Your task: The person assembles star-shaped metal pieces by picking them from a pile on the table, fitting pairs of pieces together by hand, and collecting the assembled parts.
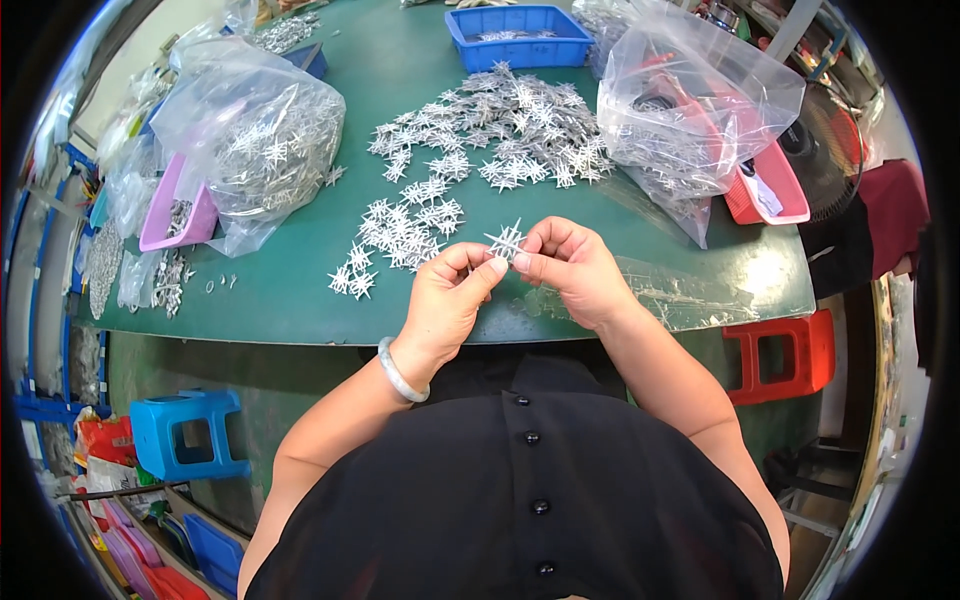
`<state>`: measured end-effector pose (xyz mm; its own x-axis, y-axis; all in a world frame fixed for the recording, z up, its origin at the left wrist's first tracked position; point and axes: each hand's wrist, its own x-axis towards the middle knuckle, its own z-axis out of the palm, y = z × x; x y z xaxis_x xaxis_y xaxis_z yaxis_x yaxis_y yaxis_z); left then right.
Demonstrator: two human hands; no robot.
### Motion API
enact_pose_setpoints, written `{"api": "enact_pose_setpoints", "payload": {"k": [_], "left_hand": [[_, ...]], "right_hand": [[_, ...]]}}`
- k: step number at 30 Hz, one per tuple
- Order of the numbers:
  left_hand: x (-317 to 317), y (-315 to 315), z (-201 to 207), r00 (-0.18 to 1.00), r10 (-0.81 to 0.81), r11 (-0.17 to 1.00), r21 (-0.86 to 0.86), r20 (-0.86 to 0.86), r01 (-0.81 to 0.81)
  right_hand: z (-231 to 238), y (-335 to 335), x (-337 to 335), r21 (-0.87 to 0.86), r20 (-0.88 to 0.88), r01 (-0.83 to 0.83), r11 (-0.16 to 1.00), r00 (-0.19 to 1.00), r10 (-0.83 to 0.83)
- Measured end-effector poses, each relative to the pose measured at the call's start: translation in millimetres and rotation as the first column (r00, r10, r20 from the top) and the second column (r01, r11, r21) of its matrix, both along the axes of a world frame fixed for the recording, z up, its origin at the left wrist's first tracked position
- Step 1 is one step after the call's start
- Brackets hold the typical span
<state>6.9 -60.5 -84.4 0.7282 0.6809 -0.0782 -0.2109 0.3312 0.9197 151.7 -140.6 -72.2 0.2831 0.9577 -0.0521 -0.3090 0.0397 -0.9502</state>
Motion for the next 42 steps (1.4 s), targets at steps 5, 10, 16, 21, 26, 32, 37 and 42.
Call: {"api": "enact_pose_setpoints", "payload": {"k": [5, 10, 16, 21, 26, 32, 37, 42], "left_hand": [[-5.8, 9.3, 2.8, 0.995, -0.024, 0.963, 0.264, -0.097, 0.049], [-10.8, 19.4, 12.3, 0.964, -0.165, 0.917, 0.328, -0.207, 0.227], [-9.6, 17.1, 15.1, 0.983, -0.106, 0.94, 0.307, -0.148, 0.147], [-9.5, 10.7, 13.6, 0.994, -0.084, 0.971, 0.219, -0.074, 0.098], [-6.0, 1.1, 12.1, 0.996, -0.083, 0.98, 0.178, -0.017, 0.085], [-7.8, 4.5, 10.3, 0.996, -0.055, 0.969, 0.236, -0.068, 0.07], [-7.9, 3.9, 11.1, 0.997, -0.045, 0.96, 0.273, -0.063, 0.061], [-8.7, 4.2, 10.3, 0.997, -0.032, 0.953, 0.299, -0.071, 0.052]], "right_hand": [[6.6, -6.1, -0.1, 0.021, 0.055, -0.017, 1.0, 0.998, 0.015], [11.2, -9.9, 6.2, -0.076, 0.142, -0.076, 0.994, 0.986, 0.087], [8.7, -13.6, 1.0, -0.083, 0.04, -0.09, 0.992, 0.995, 0.094], [6.6, -15.6, -4.5, -0.029, -0.07, -0.025, 0.999, 0.997, 0.023], [2.9, -15.1, -8.3, 0.035, -0.179, 0.001, 0.999, 0.984, 0.006], [0.0, -16.7, -9.0, 0.003, -0.155, -0.026, 1.0, 0.988, 0.026], [0.1, -17.5, -9.1, 0.008, -0.165, -0.047, 0.999, 0.985, 0.048], [1.1, -17.6, -10.3, -0.006, -0.157, -0.053, 0.999, 0.986, 0.052]]}}
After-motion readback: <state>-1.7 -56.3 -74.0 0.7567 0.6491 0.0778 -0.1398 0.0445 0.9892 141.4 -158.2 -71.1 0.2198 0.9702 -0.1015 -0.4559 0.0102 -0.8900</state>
